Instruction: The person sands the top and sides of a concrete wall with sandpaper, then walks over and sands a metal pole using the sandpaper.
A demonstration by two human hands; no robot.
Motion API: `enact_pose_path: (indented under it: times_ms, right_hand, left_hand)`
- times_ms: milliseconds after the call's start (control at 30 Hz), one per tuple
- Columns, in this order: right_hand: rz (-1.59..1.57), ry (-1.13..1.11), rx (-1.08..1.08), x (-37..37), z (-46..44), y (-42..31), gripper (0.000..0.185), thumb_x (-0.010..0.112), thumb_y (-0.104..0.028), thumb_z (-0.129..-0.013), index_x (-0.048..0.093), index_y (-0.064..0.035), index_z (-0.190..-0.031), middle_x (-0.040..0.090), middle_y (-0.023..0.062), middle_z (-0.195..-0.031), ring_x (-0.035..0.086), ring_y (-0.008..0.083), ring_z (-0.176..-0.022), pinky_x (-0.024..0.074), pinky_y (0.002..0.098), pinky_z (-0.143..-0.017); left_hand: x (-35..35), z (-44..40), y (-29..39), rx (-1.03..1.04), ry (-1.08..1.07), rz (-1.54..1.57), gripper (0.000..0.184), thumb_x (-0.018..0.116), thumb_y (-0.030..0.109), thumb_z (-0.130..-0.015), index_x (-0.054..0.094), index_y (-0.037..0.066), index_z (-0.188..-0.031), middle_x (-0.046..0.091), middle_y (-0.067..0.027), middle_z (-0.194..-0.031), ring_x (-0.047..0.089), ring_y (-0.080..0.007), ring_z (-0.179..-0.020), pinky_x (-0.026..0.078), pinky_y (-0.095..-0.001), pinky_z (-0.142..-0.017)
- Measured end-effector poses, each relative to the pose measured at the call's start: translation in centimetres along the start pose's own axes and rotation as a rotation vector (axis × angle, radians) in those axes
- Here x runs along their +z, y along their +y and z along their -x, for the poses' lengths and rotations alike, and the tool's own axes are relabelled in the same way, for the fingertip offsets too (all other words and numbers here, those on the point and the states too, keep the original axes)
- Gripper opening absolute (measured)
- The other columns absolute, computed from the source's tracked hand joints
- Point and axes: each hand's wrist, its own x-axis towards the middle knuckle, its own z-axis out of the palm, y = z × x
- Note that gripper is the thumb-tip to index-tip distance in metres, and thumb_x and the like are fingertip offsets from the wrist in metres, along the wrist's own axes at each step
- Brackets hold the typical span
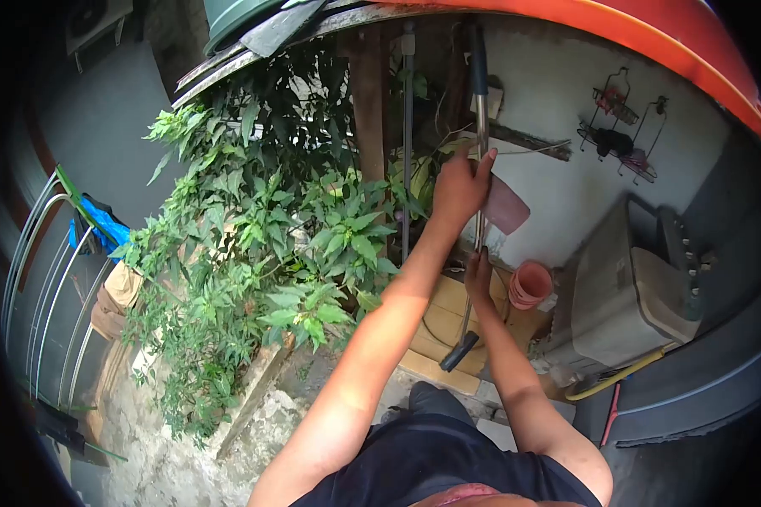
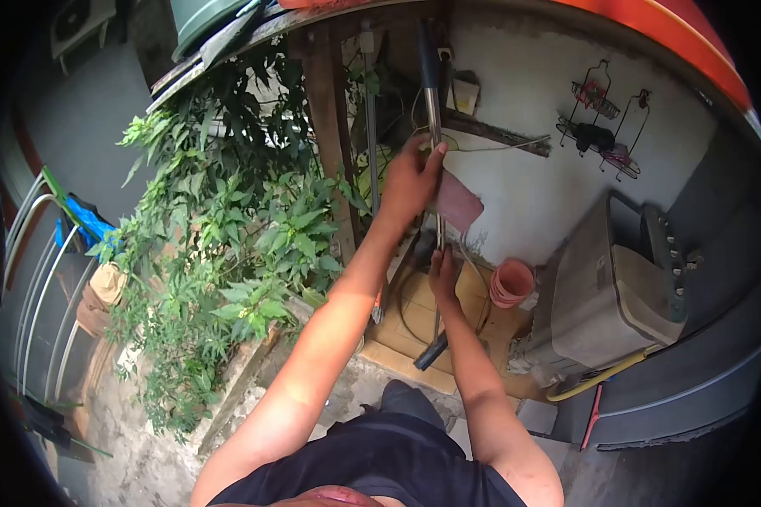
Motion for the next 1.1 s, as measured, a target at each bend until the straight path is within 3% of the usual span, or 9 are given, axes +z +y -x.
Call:
enact_pose_path:
  times_ms: [67, 100, 200, 267, 367, 433, 467, 600, 1100]
  right_hand:
    - [0.058, 0.048, 0.105, 2.1, -3.4, 0.1, 0.038, 0.039, -0.035, -0.098, 0.05, 0.0012, -0.101, 0.055, 0.0235, -0.075, 0.057, 0.0408, -0.072, 0.0421, 0.0457, -0.061]
    - [0.098, 0.222, -0.066, 3.7, -5.0, 1.1, 0.039, 0.039, -0.038, -0.098, 0.051, -0.001, -0.097, 0.055, 0.0233, -0.068, 0.055, 0.044, -0.065, 0.0408, 0.0474, -0.056]
    - [0.348, 0.246, -0.293, 7.1, -8.1, 5.4, 0.035, 0.037, -0.034, -0.098, 0.046, -0.0015, -0.089, 0.049, 0.0198, -0.059, 0.048, 0.0401, -0.053, 0.0346, 0.0463, -0.05]
    - [-0.004, 0.16, 0.078, 5.8, -8.5, -1.6, 0.032, 0.041, -0.033, -0.097, 0.051, -0.0037, -0.087, 0.055, 0.022, -0.064, 0.056, 0.0443, -0.063, 0.0402, 0.0507, -0.052]
    - [0.049, 0.18, 0.009, 7.5, -9.5, 1.0, 0.032, 0.043, -0.033, -0.097, 0.053, -0.004, -0.089, 0.055, 0.0214, -0.063, 0.057, 0.0424, -0.063, 0.0415, 0.0498, -0.052]
    - [0.167, 0.23, -0.068, 8.2, -10.3, 1.4, 0.031, 0.044, -0.033, -0.096, 0.054, -0.0046, -0.093, 0.056, 0.021, -0.062, 0.058, 0.0421, -0.063, 0.0421, 0.0487, -0.051]
    - [0.151, 0.251, -0.082, 8.5, -11.1, 0.9, 0.031, 0.044, -0.033, -0.096, 0.054, -0.0046, -0.093, 0.056, 0.021, -0.062, 0.058, 0.0421, -0.063, 0.0421, 0.0487, -0.051]
    - [0.137, 0.175, -0.035, 9.1, -12.5, 0.1, 0.026, 0.046, -0.032, -0.096, 0.054, -0.007, -0.095, 0.06, 0.0201, -0.067, 0.06, 0.042, -0.065, 0.0439, 0.0494, -0.051]
    - [0.144, 0.143, -0.018, 9.2, -12.6, 2.0, 0.023, 0.047, -0.03, -0.095, 0.053, -0.0082, -0.102, 0.06, 0.0181, -0.064, 0.06, 0.0407, -0.062, 0.0451, 0.0494, -0.051]
  left_hand:
    - [-0.7, -0.6, -0.9, 0.025, 0.113, 0.01, 0.033, 0.06, 0.029, -0.091, 0.056, 0.002, -0.11, 0.053, -0.0058, -0.059, 0.048, -0.011, -0.052, 0.04, -0.0272, -0.052]
    - [-1.1, 0.3, -1.8, 0.026, 0.139, 0.084, 0.037, 0.06, 0.026, -0.091, 0.052, 0.002, -0.118, 0.054, -0.0045, -0.06, 0.048, -0.0105, -0.054, 0.041, -0.026, -0.053]
    - [-2.0, 4.2, -5.6, -0.017, 0.106, 0.221, 0.047, 0.06, 0.021, -0.092, 0.043, 0.003, -0.131, 0.055, -0.0012, -0.065, 0.049, -0.0082, -0.058, 0.042, -0.0232, -0.058]
    - [-2.3, 6.9, -8.7, 0.022, 0.127, 0.231, 0.047, 0.058, 0.021, -0.093, 0.042, 0.003, -0.133, 0.055, -0.0007, -0.065, 0.049, -0.0074, -0.059, 0.041, -0.0227, -0.058]
    - [-4.3, 10.3, -11.7, -0.043, -0.015, 0.017, 0.045, 0.056, 0.022, -0.094, 0.042, 0.003, -0.133, 0.055, 0.0007, -0.066, 0.049, -0.0062, -0.059, 0.039, -0.0215, -0.054]
    - [-4.4, 12.4, -13.7, -0.168, -0.013, 0.098, 0.04, 0.055, 0.021, -0.094, 0.046, 0.001, -0.127, 0.058, -0.002, -0.068, 0.052, -0.0071, -0.061, 0.04, -0.0224, -0.055]
    - [-4.4, 13.2, -14.7, -0.369, -0.01, 0.252, 0.036, 0.056, 0.021, -0.094, 0.05, -0.001, -0.122, 0.061, -0.0051, -0.07, 0.055, -0.0087, -0.063, 0.042, -0.0238, -0.058]
    - [-4.0, 14.8, -16.4, -0.318, 0.004, 0.234, 0.039, 0.056, 0.023, -0.094, 0.048, -0.001, -0.124, 0.06, -0.0028, -0.064, 0.053, -0.0076, -0.059, 0.041, -0.0218, -0.056]
    - [-2.0, 15.9, -19.5, -0.473, -0.013, 0.278, 0.041, 0.055, 0.027, -0.095, 0.048, 0.002, -0.126, 0.065, -0.0041, -0.072, 0.056, -0.0069, -0.064, 0.045, -0.0226, -0.06]
